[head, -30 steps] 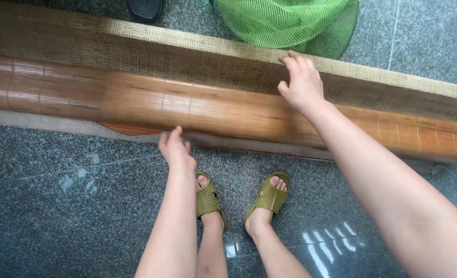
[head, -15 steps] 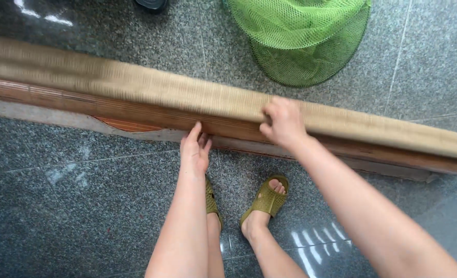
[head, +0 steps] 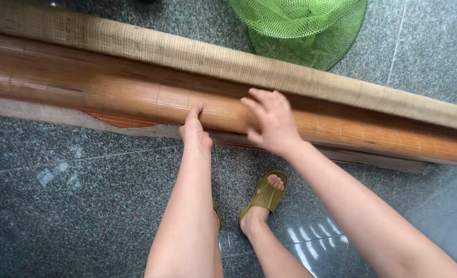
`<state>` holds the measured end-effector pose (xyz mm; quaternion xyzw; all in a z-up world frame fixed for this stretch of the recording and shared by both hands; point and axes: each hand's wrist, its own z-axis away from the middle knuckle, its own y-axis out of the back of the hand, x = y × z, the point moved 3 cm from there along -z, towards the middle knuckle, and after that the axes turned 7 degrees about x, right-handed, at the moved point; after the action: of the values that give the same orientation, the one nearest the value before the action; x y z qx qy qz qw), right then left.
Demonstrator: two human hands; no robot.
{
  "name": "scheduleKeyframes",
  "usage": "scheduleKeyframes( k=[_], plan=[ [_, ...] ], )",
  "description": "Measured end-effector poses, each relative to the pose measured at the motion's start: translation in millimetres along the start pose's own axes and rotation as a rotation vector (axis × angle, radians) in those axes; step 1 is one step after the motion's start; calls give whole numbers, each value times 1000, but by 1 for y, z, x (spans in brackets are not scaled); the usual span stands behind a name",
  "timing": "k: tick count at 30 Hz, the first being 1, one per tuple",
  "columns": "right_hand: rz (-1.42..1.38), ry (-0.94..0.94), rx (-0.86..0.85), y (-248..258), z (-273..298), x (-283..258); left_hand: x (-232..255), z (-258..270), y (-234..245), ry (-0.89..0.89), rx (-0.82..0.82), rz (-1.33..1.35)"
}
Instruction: Folding a patterned mat, moving a box, and organizing several long rolled-up straw mats in a storage area
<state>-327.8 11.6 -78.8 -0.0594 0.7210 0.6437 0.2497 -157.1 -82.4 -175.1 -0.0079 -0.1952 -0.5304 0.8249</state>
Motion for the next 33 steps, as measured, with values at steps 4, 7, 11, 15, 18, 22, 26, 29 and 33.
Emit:
scheduleKeyframes(
  k=[4,7,11,15,18,22,26,29,33],
  plan=[
    [127,-140,-431,-20,24,-18,4,27,10,-108,173,-71],
    [186,-187,-473,-31,57,-16,3,58,35,-151,292,-163],
    [34,-277,-667,-17,78,-31,9,114,84,-55,354,-284],
    [-64,-353,-885,-13,83,-46,32,168,111,39,203,-82],
    [-146,-383,-1073,-9,85,-64,36,190,133,138,287,149],
    [-581,-724,-1307,-16,111,-76,21,175,171,245,117,295],
    [-760,-961,-1384,-14,115,-87,-10,133,209,293,-50,298],
    [-719,-954,-1403,-5,100,-92,-1,154,187,256,74,292],
    [-451,-831,-1401,-11,104,-78,-16,133,191,160,128,252]
  ],
)
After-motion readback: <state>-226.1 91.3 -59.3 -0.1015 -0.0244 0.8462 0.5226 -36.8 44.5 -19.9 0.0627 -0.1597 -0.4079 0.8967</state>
